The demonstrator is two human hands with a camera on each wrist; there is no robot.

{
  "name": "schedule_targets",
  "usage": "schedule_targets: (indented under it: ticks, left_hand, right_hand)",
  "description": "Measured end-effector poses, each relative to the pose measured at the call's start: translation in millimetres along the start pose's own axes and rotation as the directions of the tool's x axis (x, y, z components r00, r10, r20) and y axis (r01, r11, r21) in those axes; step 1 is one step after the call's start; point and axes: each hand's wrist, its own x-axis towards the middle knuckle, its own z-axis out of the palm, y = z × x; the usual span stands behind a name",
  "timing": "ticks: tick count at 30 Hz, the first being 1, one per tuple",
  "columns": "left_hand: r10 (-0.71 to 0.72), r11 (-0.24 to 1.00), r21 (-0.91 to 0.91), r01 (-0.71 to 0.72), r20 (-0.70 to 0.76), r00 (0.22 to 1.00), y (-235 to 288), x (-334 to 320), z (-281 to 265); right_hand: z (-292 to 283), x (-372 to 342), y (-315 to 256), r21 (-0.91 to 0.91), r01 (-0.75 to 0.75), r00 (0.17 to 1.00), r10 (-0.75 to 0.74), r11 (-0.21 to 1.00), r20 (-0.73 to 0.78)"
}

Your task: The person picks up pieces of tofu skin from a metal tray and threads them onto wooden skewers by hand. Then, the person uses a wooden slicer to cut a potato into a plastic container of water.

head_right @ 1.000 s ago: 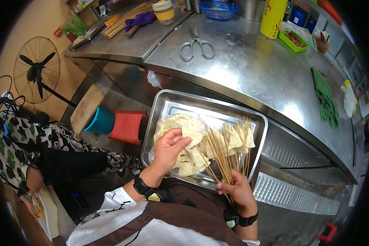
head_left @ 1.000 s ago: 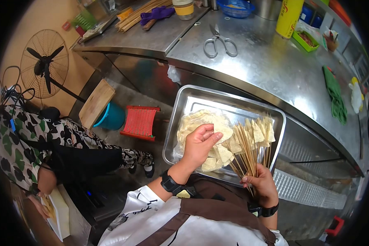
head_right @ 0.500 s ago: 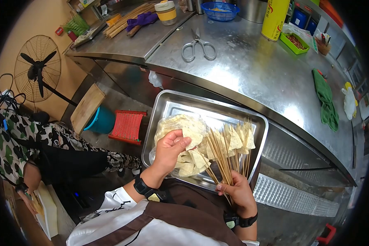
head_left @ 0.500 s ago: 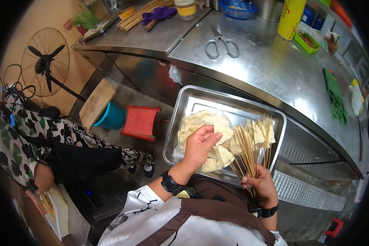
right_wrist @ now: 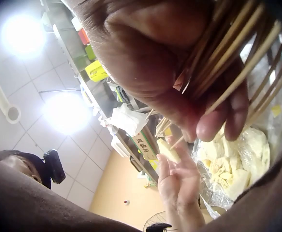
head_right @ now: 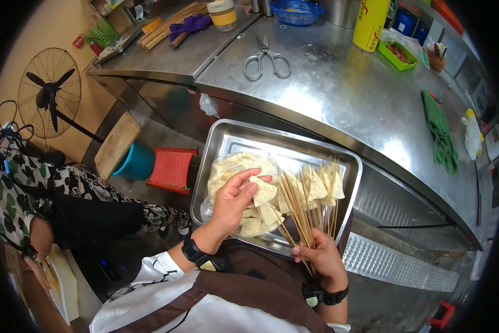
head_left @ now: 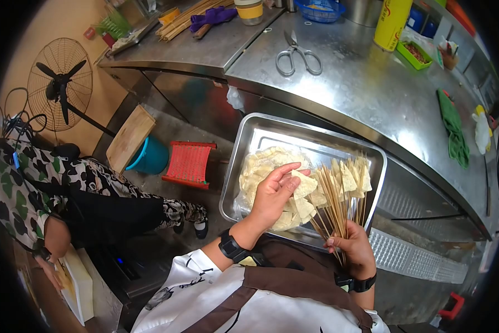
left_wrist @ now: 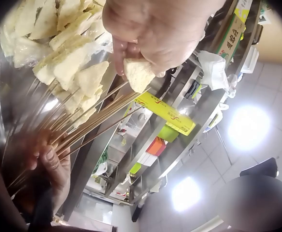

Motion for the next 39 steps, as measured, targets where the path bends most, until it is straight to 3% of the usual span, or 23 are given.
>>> schedule_targets:
  ticks: [3,5,15,36,39]
  left_hand:
    - [0.018,0.999,0.05,-0.021,0.07,0.997,5.3,1.9,-1.1]
    - [-0.061,0.997,0.063,0.054,0.108,0.992,2.7,3.1,-4.9]
    - [-0.104,0.995,0.015,0.103,0.127,0.986,-6.3,-0.7,-1.5]
    - [-0.193,0.981,0.035,0.19,0.098,0.976,-19.2,-13.6,10.6]
    - [-0.23,0.973,-0.006,0.23,0.008,0.973,-22.8,-13.3,11.7]
  right_hand:
    - [-0.1,0.1,-1.0,-0.015,-0.007,1.0,0.007,1.0,0.006]
    - [-0.8,0.2,-0.5,-0.028,-0.011,1.0,0.011,1.0,0.008]
    - [-2.4,1.3,2.7,-0.019,-0.002,1.0,0.002,1.0,0.001]
    - [-2.6,0.0,3.4,0.004,-0.01,1.0,0.01,1.0,0.01]
    - [-4.0,-1.1,0.8,0.022,-0.021,1.0,0.02,1.0,0.023]
